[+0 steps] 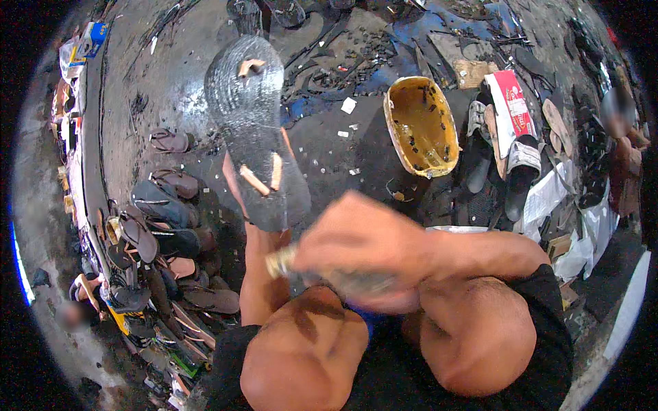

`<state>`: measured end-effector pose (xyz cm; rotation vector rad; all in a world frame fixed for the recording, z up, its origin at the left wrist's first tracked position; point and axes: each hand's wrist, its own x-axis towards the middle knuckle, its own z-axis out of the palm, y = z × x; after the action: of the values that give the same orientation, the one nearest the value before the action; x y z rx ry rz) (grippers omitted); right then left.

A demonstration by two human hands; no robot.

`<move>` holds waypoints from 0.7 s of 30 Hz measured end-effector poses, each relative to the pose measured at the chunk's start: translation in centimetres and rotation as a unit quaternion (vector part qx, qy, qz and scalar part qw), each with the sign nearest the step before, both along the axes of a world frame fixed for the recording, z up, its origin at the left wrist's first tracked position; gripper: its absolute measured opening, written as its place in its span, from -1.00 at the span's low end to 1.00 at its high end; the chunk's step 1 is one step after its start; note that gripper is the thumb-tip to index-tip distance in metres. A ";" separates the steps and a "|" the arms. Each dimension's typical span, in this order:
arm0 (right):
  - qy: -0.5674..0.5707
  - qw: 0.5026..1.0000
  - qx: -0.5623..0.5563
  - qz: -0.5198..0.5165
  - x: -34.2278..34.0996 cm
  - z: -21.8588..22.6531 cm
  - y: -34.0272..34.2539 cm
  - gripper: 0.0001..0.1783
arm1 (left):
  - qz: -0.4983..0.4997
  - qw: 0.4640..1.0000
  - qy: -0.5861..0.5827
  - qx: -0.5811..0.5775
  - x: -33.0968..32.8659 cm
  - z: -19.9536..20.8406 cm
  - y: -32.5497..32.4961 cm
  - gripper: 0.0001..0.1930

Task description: The person sits on the floor and repeatedly handles a black strappy sandal on a wooden shoe last, pressing and adjusting the straps. They then use a brush to apply a substance from a yellow container to the sole of a black shoe, repeating the brushing motion across the sole surface.

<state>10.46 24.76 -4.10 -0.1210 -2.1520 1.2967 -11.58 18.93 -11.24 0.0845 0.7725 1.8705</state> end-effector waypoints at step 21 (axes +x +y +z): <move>-0.056 0.997 -0.023 0.046 -1.1 -1.2 -0.4 -0.51 | -0.068 0.993 0.012 -0.099 -2.2 -1.7 3.6 -0.61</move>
<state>9.38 24.33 -5.31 -0.1165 -2.2461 1.4222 -13.80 22.56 -12.92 0.0330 0.9418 1.6579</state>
